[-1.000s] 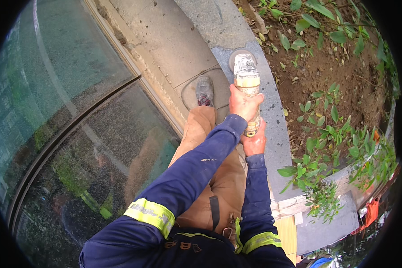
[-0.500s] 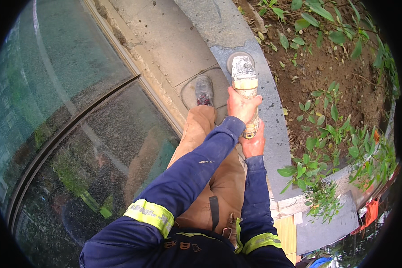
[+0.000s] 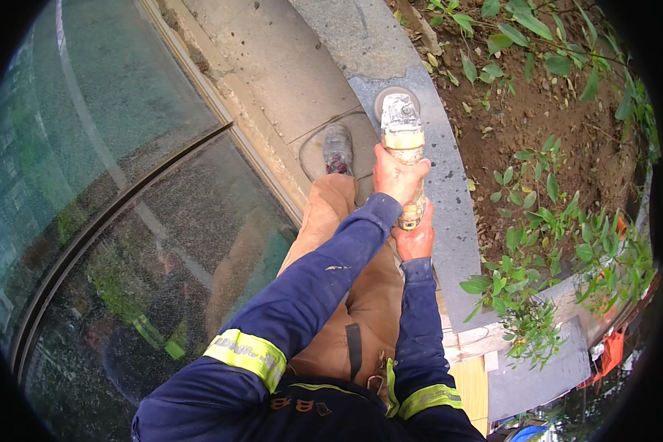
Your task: The person uses a handheld angle grinder to grind a concrete curb edge. The tool is held with both hands and moved along the curb surface, producing dust as the concrete is abraded.
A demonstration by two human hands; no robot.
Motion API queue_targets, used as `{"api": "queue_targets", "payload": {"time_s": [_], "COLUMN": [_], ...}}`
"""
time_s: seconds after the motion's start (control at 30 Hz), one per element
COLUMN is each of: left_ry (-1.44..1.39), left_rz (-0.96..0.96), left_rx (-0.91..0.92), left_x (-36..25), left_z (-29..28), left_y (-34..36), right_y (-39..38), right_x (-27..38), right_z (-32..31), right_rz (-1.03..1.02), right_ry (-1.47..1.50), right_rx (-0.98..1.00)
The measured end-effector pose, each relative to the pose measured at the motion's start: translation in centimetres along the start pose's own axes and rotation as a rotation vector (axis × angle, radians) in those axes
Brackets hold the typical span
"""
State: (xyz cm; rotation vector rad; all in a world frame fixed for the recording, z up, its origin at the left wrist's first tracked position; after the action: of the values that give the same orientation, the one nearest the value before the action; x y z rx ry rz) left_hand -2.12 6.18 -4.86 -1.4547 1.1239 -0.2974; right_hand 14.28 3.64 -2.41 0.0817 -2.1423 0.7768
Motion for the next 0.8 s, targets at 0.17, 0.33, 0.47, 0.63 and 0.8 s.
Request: {"api": "queue_targets", "payload": {"time_s": [0.17, 0.33, 0.47, 0.63, 0.8], "left_ry": [-0.018, 0.003, -0.016, 0.037, 0.009], "left_rz": [0.019, 0.008, 0.027, 0.01, -0.008], "left_rx": [-0.022, -0.058, -0.005, -0.05, -0.038], "left_x": [-0.5, 0.6, -0.7, -0.9, 1.2], "left_z": [-0.1, -0.6, 0.0, -0.6, -0.6], "left_y": [0.6, 0.8, 0.4, 0.7, 0.5], "right_y": [0.7, 0.4, 0.5, 1.0, -0.4], "right_x": [0.6, 0.7, 0.1, 0.8, 0.6], "right_z": [0.2, 0.7, 0.4, 0.7, 0.6], "right_rz": [0.027, -0.015, 0.005, 0.002, 0.001], "right_ry": [-0.008, 0.025, 0.012, 0.019, -0.006], "right_rx": [0.001, 0.019, -0.019, -0.015, 0.018]}}
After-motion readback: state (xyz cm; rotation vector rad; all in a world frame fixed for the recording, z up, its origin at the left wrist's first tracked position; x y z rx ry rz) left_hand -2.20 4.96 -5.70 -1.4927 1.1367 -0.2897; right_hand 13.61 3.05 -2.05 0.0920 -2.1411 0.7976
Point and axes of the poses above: each hand's wrist, its own y-axis towards the middle knuckle, its own z-axis out of the palm, x = y × z, the point moved 8 cm from there along y, towards the middle knuckle, and after that the axes turned 15 degrees about -z, right-handed, at the moved point
